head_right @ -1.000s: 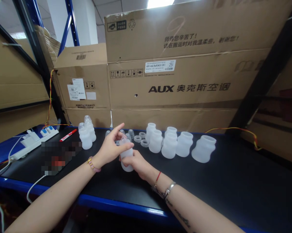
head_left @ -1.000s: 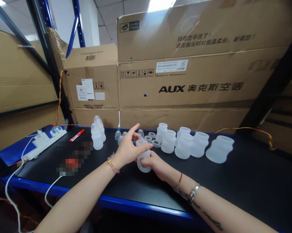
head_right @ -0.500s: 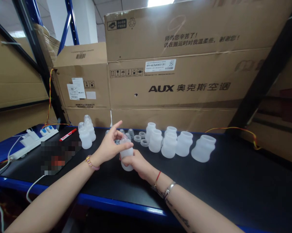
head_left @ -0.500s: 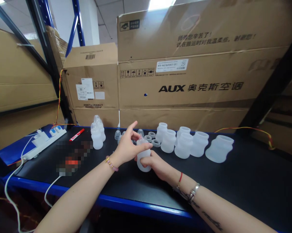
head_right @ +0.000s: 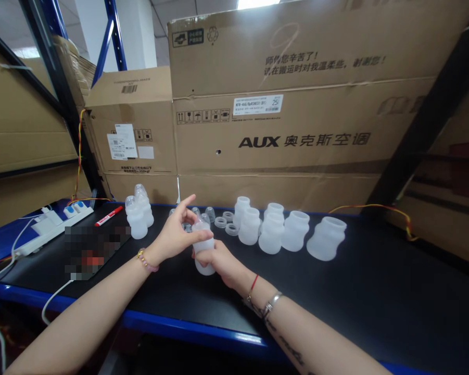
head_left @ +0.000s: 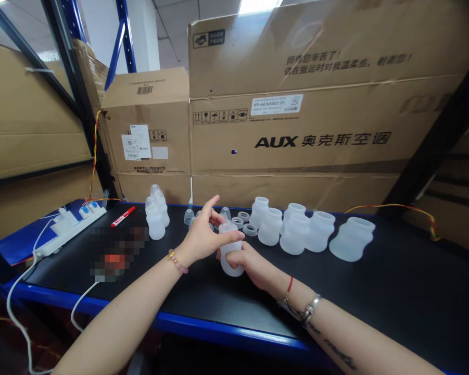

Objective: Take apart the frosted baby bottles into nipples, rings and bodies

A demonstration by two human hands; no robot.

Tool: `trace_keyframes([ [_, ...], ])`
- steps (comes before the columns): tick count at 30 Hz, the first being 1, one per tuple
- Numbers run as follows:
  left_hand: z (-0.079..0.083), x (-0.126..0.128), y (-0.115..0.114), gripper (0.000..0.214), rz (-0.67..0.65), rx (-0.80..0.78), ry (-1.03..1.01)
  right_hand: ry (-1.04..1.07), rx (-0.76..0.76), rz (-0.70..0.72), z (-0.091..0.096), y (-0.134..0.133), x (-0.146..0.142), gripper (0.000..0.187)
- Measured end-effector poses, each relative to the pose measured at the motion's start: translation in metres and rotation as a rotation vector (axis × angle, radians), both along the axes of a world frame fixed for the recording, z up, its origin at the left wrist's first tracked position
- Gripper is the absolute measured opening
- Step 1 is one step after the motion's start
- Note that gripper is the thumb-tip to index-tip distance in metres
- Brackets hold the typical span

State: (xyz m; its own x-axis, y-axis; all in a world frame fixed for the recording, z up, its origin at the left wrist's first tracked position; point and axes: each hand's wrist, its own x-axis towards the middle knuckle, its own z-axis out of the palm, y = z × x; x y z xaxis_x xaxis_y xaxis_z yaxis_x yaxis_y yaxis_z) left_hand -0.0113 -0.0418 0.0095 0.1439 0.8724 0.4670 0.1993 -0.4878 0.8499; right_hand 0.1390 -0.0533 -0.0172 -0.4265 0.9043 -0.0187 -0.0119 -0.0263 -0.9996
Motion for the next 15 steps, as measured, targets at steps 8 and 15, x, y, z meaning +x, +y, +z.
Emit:
trace_keyframes([
  [8, 0.0000, -0.0040, 0.0015, 0.100, -0.393, -0.075, -0.130, -0.017, -0.015, -0.002, -0.0009, 0.0004, 0.0007, 0.024],
  [15, -0.0025, -0.0013, 0.0019, 0.098, -0.159, -0.035, -0.043, 0.000, -0.007, -0.027, -0.0011, 0.0007, -0.0004, 0.021],
])
